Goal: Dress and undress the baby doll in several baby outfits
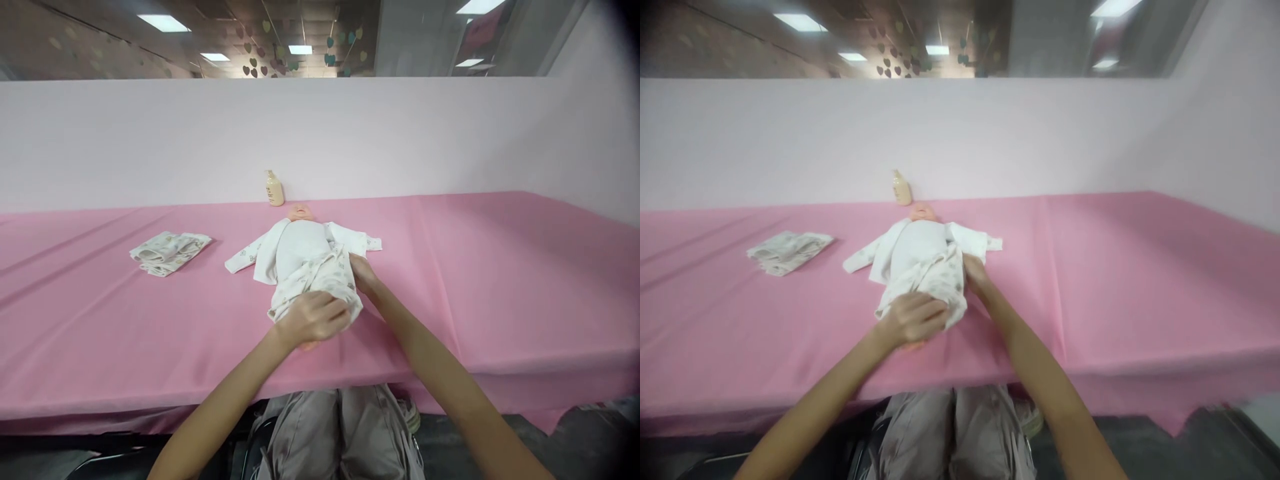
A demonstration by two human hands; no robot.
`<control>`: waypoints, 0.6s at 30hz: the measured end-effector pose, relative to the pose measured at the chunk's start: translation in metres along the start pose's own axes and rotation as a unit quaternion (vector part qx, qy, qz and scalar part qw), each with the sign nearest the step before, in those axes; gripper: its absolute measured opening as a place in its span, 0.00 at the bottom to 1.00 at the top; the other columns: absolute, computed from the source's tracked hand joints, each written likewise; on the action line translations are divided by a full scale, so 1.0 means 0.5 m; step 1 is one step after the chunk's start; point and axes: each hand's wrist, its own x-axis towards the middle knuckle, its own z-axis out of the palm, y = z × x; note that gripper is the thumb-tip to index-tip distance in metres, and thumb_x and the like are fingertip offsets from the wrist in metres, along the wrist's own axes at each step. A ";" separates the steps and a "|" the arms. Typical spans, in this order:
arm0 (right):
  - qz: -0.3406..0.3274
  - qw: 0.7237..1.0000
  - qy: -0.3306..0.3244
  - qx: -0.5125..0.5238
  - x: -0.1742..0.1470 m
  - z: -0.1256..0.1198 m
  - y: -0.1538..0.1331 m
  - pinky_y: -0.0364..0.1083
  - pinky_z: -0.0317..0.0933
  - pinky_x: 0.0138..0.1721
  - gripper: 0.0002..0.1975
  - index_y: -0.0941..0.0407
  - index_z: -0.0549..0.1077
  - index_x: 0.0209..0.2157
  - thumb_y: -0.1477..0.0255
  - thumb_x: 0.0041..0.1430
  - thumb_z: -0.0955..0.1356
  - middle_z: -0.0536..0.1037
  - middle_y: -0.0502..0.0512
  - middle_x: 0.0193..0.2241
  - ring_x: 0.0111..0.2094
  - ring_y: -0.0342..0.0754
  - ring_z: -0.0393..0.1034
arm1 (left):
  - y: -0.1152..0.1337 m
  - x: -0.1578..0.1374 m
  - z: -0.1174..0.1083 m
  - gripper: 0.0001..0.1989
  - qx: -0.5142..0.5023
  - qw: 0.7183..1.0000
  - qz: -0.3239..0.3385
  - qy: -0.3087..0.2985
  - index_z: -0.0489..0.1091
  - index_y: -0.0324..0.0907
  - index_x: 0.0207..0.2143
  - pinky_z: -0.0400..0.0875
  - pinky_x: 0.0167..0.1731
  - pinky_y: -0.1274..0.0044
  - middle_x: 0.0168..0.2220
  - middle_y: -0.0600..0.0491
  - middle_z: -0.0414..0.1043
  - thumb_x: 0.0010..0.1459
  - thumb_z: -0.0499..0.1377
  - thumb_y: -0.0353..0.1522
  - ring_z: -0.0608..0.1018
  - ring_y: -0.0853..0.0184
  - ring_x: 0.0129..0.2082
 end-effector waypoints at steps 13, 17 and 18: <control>-0.168 0.959 0.039 -0.226 0.003 -0.006 0.018 0.43 0.54 0.29 0.11 0.53 0.54 0.23 0.68 0.54 0.61 0.61 0.47 0.23 0.25 0.44 0.55 | -0.079 0.026 0.020 0.12 -0.170 0.926 -0.331 0.060 0.72 0.41 0.26 0.62 0.27 0.77 0.22 0.55 0.69 0.60 0.53 0.33 0.69 0.70 0.22; -0.257 0.903 0.038 -0.343 -0.014 -0.003 0.011 0.45 0.57 0.34 0.06 0.54 0.62 0.29 0.74 0.57 0.57 0.71 0.54 0.31 0.31 0.48 0.63 | -0.142 -0.016 0.060 0.12 -0.093 0.904 -0.418 0.011 0.73 0.42 0.34 0.64 0.35 0.72 0.32 0.50 0.73 0.61 0.53 0.38 0.73 0.62 0.35; -0.256 0.903 0.045 -0.343 -0.018 -0.001 0.009 0.45 0.58 0.35 0.06 0.54 0.64 0.31 0.75 0.56 0.57 0.72 0.55 0.32 0.32 0.48 0.65 | -0.148 -0.023 0.065 0.13 -0.115 0.902 -0.414 -0.027 0.73 0.42 0.37 0.64 0.38 0.71 0.35 0.49 0.74 0.61 0.53 0.39 0.73 0.61 0.37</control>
